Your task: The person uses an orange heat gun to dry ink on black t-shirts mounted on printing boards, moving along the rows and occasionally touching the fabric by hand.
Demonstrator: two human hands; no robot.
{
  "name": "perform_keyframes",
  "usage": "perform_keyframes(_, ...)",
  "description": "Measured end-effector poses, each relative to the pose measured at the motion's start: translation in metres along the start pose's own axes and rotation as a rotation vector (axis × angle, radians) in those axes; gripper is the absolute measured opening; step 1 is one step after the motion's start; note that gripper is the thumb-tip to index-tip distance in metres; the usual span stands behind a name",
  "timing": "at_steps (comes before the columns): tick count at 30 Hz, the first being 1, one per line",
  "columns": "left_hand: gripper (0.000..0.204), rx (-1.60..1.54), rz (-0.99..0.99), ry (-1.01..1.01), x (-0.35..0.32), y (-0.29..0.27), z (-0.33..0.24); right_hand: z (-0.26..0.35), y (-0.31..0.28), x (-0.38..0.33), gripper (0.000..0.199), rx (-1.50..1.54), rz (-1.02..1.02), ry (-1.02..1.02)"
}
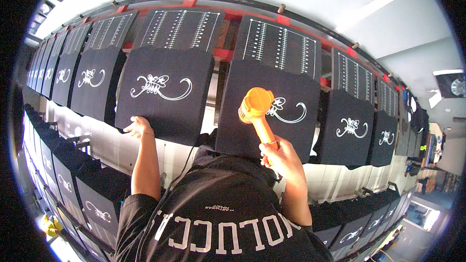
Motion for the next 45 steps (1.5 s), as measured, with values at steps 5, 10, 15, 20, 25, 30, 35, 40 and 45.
perform_keyframes(5,0.076,-0.017,0.024,-0.003,-0.012,-0.01,-0.003,0.003,0.007,0.007,0.029,-0.016,0.023,-0.012)
perform_keyframes(10,0.076,-0.033,0.011,0.002,-0.005,-0.006,-0.001,0.002,0.011,0.02,0.031,-0.052,0.016,-0.017)
perform_keyframes(15,0.077,-0.029,0.008,0.019,-0.003,-0.003,-0.001,0.008,0.011,0.028,0.033,-0.057,0.018,-0.044)
perform_keyframes(20,0.078,-0.017,0.004,0.006,0.003,0.005,0.001,0.01,0.01,0.03,0.032,-0.046,0.042,-0.05)
perform_keyframes(25,0.081,-0.015,0.067,-0.009,0.007,0.016,0.003,0.008,0.008,0.025,0.032,-0.07,0.021,-0.023)
perform_keyframes(30,0.083,0.029,0.025,0.194,0.043,0.035,0.016,0.006,0.007,0.018,0.031,-0.088,0.03,-0.023)
perform_keyframes(35,0.057,-0.388,0.815,0.546,-0.031,-0.037,-0.047,0.012,-0.004,0.006,0.028,0.008,0.036,-0.003)
perform_keyframes(40,0.038,-0.659,2.116,0.808,-0.165,-0.267,-0.087,0.013,-0.002,0.007,0.027,-0.104,-0.135,-0.031)
perform_keyframes(45,0.015,-0.076,2.779,2.257,-0.198,-0.426,-0.062,0.028,0.074,0.039,0.026,0.05,0.005,-0.068)
Point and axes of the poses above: each hand's wrist, its own x-axis towards the middle knuckle, its own y-axis out of the palm, z = x × y, the point moved 8 cm from there along x, towards the middle knuckle, and after that the axes turned 13 degrees about -y, right-handed, at the moved point
